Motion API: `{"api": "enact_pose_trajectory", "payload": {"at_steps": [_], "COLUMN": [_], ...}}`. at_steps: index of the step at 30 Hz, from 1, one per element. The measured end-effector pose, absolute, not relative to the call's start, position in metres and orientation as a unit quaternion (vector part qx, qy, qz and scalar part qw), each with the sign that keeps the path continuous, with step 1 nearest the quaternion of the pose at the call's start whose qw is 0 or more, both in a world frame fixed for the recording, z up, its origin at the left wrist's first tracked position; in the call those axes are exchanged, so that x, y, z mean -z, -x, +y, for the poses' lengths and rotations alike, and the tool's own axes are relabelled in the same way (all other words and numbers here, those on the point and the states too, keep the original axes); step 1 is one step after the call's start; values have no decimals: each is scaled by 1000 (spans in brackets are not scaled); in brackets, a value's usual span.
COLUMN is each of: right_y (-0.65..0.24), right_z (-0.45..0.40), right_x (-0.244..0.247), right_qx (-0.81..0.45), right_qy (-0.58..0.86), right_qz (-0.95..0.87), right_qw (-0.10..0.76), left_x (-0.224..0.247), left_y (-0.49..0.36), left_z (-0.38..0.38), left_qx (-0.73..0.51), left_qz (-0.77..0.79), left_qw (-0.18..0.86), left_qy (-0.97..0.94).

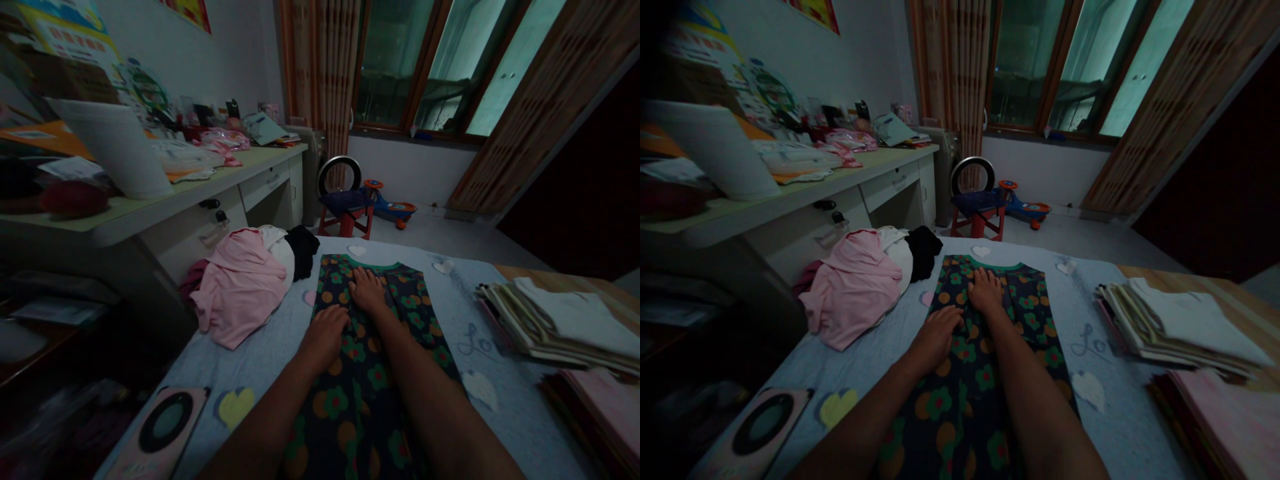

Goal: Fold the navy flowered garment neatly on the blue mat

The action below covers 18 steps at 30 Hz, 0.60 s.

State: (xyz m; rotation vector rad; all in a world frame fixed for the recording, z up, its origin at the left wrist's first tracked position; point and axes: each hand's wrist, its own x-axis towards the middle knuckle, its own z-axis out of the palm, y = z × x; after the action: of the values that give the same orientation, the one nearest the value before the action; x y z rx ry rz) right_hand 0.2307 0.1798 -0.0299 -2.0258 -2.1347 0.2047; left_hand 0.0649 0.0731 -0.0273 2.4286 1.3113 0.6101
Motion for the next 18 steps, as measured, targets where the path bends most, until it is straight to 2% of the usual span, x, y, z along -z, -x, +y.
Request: {"api": "enact_pose_trajectory", "payload": {"at_steps": [6,12,18], "right_y": [-227,-229,-235], "right_z": [186,185,166], "right_x": [28,23,23], "right_qx": [-69,-63,-89], "right_qy": [705,700,674], "right_qz": [-703,-706,-731], "right_qw": [64,84,63], "left_x": [32,31,32], "left_y": [-64,-63,-63], "left_z": [76,76,76], "left_qx": [-218,-225,-227], "left_qz": [451,446,442], "left_qw": [165,167,167], "left_qy": [-850,-850,-851]}}
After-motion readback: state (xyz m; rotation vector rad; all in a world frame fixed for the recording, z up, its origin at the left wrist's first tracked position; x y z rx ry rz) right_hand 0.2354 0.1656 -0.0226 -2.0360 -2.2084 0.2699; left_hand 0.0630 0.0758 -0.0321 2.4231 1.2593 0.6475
